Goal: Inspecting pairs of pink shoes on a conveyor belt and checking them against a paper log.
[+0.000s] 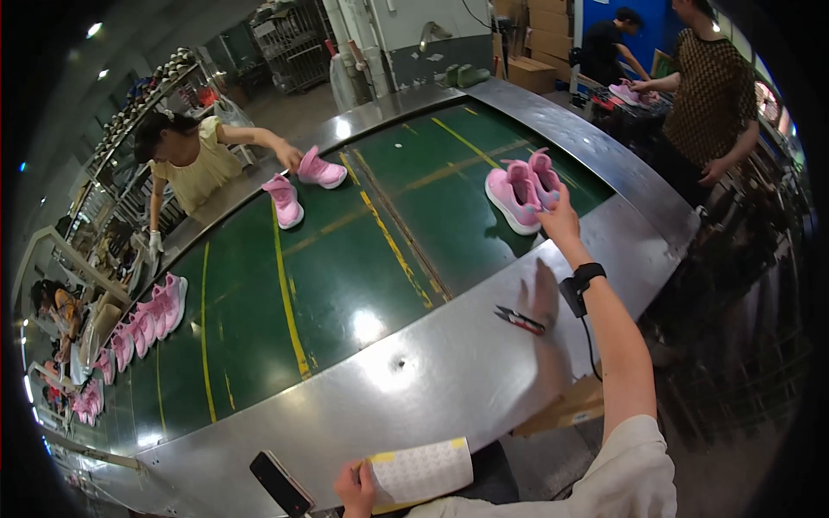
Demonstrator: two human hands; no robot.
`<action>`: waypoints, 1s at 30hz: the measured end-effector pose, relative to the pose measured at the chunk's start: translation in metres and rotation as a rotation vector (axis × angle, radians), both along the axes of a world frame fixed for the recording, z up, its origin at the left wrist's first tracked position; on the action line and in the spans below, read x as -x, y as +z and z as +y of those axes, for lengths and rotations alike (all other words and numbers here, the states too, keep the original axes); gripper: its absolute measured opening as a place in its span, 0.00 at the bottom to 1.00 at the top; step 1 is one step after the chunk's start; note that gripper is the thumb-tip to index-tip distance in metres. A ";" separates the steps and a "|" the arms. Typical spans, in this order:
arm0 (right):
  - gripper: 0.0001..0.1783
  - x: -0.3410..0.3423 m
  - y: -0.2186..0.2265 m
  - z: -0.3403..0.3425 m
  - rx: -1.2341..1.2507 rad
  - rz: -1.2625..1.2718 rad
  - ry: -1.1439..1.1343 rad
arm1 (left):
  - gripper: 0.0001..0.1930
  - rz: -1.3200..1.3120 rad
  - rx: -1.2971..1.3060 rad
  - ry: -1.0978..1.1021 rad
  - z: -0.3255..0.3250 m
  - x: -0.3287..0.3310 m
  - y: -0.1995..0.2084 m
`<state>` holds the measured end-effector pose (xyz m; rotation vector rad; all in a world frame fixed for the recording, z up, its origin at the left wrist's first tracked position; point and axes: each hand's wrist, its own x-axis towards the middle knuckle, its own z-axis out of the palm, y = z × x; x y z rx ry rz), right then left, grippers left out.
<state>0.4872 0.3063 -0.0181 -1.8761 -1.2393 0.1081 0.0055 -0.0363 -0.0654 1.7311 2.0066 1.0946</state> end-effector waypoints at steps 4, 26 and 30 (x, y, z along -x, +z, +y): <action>0.44 0.001 0.017 0.030 0.064 -0.104 0.001 | 0.05 0.162 0.040 0.041 -0.012 0.003 -0.020; 0.37 0.068 0.032 -0.001 -0.001 -0.146 0.242 | 0.05 0.068 0.037 -0.044 0.000 -0.029 -0.015; 0.45 0.125 0.052 -0.061 0.090 -0.110 0.415 | 0.05 0.055 -0.012 -0.049 0.001 -0.030 -0.018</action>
